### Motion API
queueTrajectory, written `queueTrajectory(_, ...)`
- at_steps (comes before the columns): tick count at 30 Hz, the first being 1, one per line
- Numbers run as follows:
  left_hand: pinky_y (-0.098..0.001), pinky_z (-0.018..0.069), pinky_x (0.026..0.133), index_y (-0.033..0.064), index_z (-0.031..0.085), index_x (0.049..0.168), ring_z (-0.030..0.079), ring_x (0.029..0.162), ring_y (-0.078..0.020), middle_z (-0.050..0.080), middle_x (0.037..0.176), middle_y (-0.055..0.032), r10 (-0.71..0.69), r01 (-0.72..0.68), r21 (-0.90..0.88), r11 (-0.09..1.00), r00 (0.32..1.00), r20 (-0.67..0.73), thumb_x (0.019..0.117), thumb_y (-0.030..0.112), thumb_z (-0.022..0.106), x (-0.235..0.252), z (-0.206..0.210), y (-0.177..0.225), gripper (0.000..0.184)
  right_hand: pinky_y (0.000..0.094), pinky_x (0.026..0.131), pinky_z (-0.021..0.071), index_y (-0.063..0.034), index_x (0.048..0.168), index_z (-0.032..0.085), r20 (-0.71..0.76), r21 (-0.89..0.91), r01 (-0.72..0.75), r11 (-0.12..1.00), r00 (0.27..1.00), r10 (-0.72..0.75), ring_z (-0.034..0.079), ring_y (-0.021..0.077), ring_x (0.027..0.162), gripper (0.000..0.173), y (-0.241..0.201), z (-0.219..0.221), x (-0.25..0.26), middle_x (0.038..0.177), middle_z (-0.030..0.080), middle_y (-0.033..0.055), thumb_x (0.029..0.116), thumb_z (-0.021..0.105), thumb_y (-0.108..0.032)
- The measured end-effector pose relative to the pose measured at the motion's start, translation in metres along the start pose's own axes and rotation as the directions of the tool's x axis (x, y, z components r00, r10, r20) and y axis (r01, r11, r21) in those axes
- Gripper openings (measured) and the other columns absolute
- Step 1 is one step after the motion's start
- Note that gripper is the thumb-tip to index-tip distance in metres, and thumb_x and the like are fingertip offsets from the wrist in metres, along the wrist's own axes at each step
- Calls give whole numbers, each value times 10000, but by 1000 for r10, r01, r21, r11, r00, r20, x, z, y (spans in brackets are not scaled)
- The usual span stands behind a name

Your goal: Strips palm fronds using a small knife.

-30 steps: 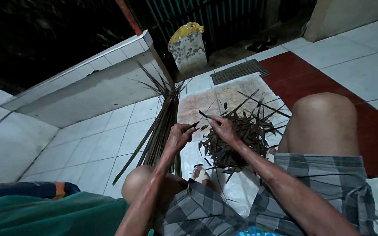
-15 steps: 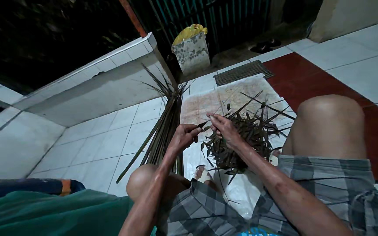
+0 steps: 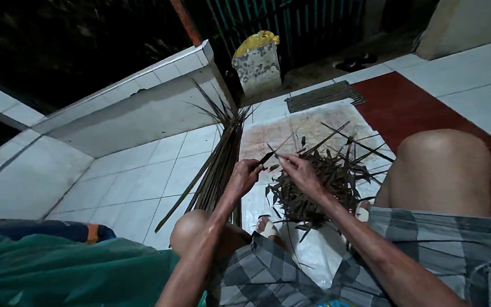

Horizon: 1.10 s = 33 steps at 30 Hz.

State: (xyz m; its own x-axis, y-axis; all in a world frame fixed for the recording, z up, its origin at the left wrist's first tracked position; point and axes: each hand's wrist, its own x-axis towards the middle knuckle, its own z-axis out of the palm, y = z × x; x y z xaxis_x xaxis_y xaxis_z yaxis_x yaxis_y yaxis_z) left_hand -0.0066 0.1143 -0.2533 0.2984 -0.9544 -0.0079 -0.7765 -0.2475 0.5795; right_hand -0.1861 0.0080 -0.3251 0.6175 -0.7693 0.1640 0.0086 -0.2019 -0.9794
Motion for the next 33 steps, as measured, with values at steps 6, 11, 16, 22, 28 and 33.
queueTrajectory(6,-420,554,719,36,730,1001,656,715,-214,677,786,-102,118,-98,205,974,989,-87,1052,183,554,-2,5,3,235,338,701,528,-160,1290,703,82,-55,-10,998,996,14,607,117,705,365,-8,13,-12,857,680,34,1063,542,-397)
queueTrajectory(11,-452,557,696,22,699,948,662,702,-254,651,739,-115,189,-150,277,949,974,-121,1051,175,547,-2,10,3,240,357,766,544,-172,1282,717,104,-73,-19,997,994,27,643,122,779,379,-7,11,-14,931,711,33,1061,535,-420)
queueTrajectory(16,-468,563,695,32,697,960,673,714,-269,654,742,-120,208,-155,312,937,968,-144,1043,157,545,-2,12,2,213,359,784,538,-177,1282,724,92,-114,-11,993,996,21,648,116,803,378,-8,11,-17,945,720,31,1059,536,-418)
queueTrajectory(22,-614,553,754,-3,726,1061,707,800,-401,712,852,-212,216,-159,312,937,964,-157,948,62,652,-4,16,14,151,402,890,575,-114,1314,710,-45,-103,-41,994,998,36,715,186,947,320,-25,15,-24,1088,754,105,1047,578,-231)
queueTrajectory(28,-618,518,626,-36,684,902,668,664,-419,644,701,-213,291,-195,355,914,926,-239,970,33,593,-2,20,13,133,519,856,551,-159,1313,717,-16,-70,-67,995,998,66,702,243,926,361,-24,14,-19,1046,748,109,1063,537,-347)
queueTrajectory(33,-697,512,712,-87,690,1021,683,789,-527,682,845,-318,249,-195,309,931,958,-143,968,61,568,-10,13,15,199,538,906,548,-96,1281,728,-39,-55,-39,998,999,36,712,280,997,323,-27,21,-19,1095,751,145,1058,562,-261)
